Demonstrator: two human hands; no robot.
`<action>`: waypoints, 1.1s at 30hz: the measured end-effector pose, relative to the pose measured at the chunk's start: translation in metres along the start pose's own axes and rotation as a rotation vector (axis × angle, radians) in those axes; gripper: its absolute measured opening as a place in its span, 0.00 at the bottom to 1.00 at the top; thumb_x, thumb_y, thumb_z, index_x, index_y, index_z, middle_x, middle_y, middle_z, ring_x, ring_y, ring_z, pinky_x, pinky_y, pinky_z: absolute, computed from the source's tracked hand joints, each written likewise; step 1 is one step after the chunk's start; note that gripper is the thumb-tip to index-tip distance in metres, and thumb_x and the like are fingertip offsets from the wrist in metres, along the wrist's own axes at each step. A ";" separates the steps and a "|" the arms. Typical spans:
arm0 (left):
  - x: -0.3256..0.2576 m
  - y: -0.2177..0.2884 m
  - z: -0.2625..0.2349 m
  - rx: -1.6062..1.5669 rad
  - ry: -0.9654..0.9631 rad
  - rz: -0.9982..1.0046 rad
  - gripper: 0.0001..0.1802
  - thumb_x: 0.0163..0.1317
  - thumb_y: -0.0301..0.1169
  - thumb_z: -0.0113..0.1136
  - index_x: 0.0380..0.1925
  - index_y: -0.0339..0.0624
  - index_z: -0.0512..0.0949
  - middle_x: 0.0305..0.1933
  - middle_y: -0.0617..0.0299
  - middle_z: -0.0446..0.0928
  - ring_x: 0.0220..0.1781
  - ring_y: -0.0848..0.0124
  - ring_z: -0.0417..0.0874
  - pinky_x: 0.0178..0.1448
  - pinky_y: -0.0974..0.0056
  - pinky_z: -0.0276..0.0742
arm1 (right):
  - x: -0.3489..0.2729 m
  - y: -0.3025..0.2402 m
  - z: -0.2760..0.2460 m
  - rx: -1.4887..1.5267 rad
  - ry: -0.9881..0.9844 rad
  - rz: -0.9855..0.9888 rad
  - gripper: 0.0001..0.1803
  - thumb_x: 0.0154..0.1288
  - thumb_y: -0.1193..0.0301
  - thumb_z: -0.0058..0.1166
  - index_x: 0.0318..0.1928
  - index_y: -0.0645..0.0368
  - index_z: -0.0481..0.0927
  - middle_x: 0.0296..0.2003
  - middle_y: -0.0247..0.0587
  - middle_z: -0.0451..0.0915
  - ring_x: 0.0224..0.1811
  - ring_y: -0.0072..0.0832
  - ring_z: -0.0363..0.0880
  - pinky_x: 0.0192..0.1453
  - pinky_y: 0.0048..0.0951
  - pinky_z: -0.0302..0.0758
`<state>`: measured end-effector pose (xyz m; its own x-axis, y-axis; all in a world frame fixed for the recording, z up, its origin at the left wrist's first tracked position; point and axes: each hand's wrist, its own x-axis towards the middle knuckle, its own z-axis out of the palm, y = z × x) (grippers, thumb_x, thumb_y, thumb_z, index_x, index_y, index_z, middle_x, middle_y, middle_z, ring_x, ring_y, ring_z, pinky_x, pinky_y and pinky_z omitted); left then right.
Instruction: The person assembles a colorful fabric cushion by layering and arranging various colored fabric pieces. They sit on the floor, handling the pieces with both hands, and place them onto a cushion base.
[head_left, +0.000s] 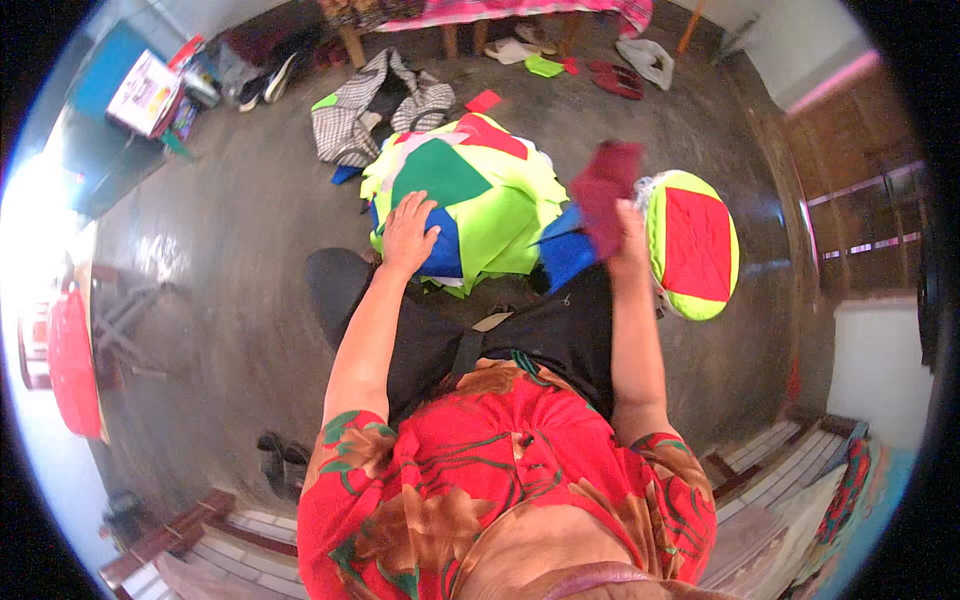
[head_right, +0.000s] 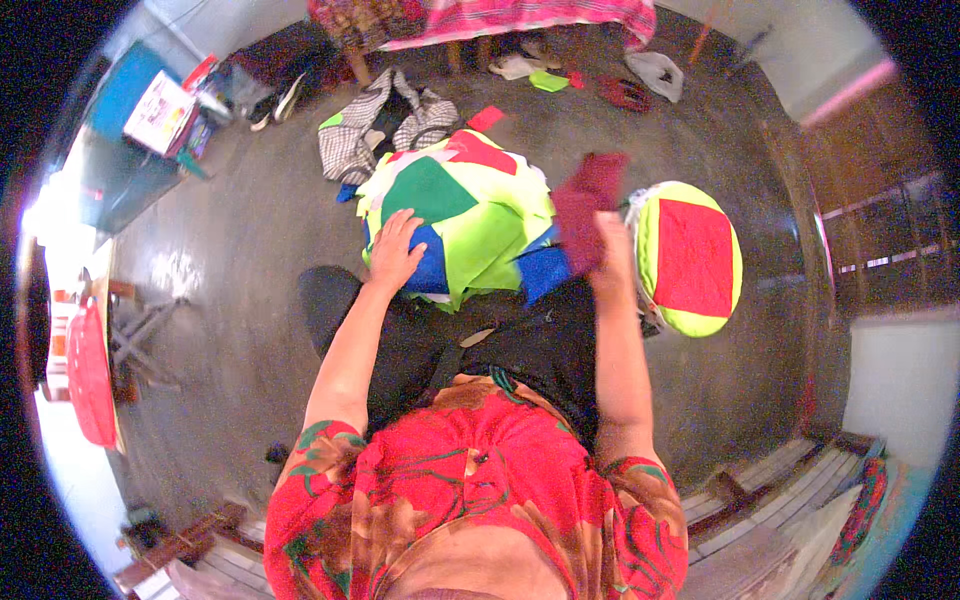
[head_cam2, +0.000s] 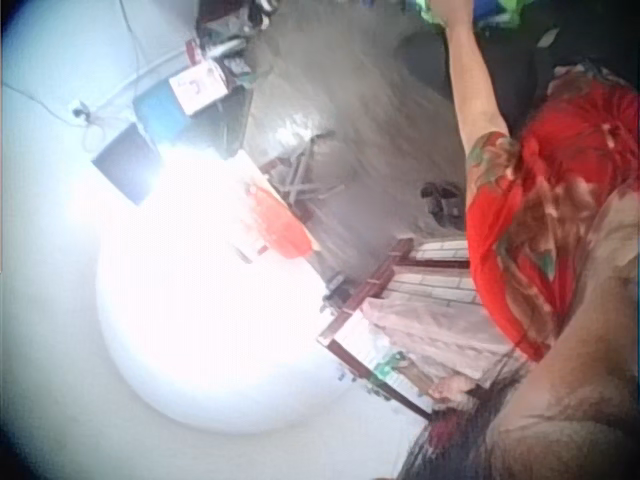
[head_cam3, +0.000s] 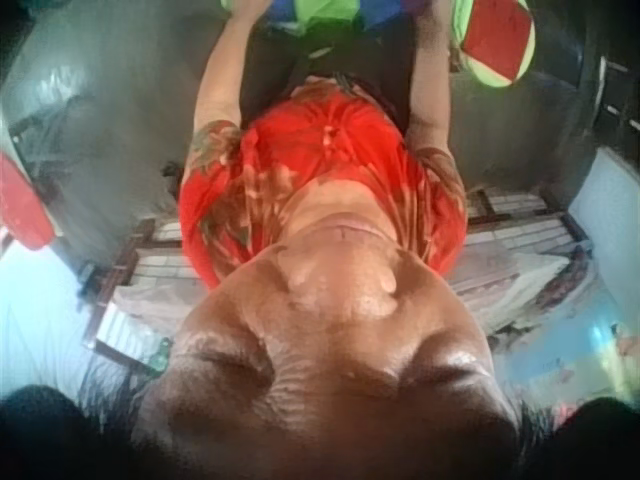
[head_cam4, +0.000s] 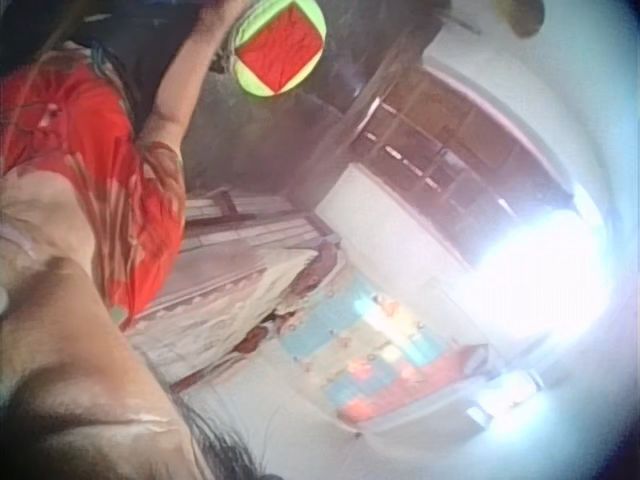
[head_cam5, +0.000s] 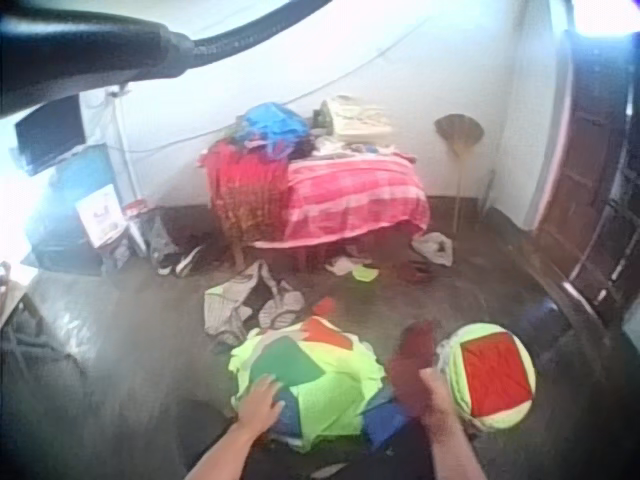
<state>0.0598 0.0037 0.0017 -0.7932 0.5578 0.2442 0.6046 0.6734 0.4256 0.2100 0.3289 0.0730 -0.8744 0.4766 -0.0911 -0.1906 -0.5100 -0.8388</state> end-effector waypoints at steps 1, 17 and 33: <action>0.000 0.000 -0.001 -0.004 -0.001 0.011 0.27 0.53 0.32 0.63 0.55 0.48 0.70 0.65 0.57 0.65 0.69 0.57 0.62 0.69 0.52 0.58 | 0.000 0.019 0.009 0.089 -0.025 0.123 0.11 0.66 0.64 0.51 0.44 0.55 0.76 0.41 0.37 0.80 0.42 0.28 0.80 0.47 0.32 0.77; 0.001 0.000 0.002 0.033 -0.025 0.027 0.27 0.52 0.31 0.62 0.54 0.45 0.70 0.64 0.54 0.65 0.68 0.54 0.62 0.68 0.50 0.59 | 0.003 0.036 0.028 0.330 -0.029 0.378 0.18 0.67 0.66 0.45 0.53 0.63 0.73 0.47 0.47 0.79 0.47 0.36 0.80 0.56 0.38 0.75; -0.008 0.119 0.011 -1.599 -0.424 -0.558 0.35 0.62 0.57 0.53 0.57 0.40 0.71 0.55 0.59 0.75 0.57 0.69 0.72 0.60 0.65 0.64 | -0.003 0.032 0.025 0.298 -0.369 0.438 0.23 0.67 0.65 0.45 0.60 0.62 0.69 0.53 0.44 0.77 0.54 0.33 0.77 0.61 0.35 0.71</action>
<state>0.1395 0.0849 0.0405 -0.6330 0.6991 -0.3325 -0.5795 -0.1431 0.8023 0.1957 0.2937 0.0599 -0.9852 -0.0711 -0.1558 0.1491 -0.8038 -0.5760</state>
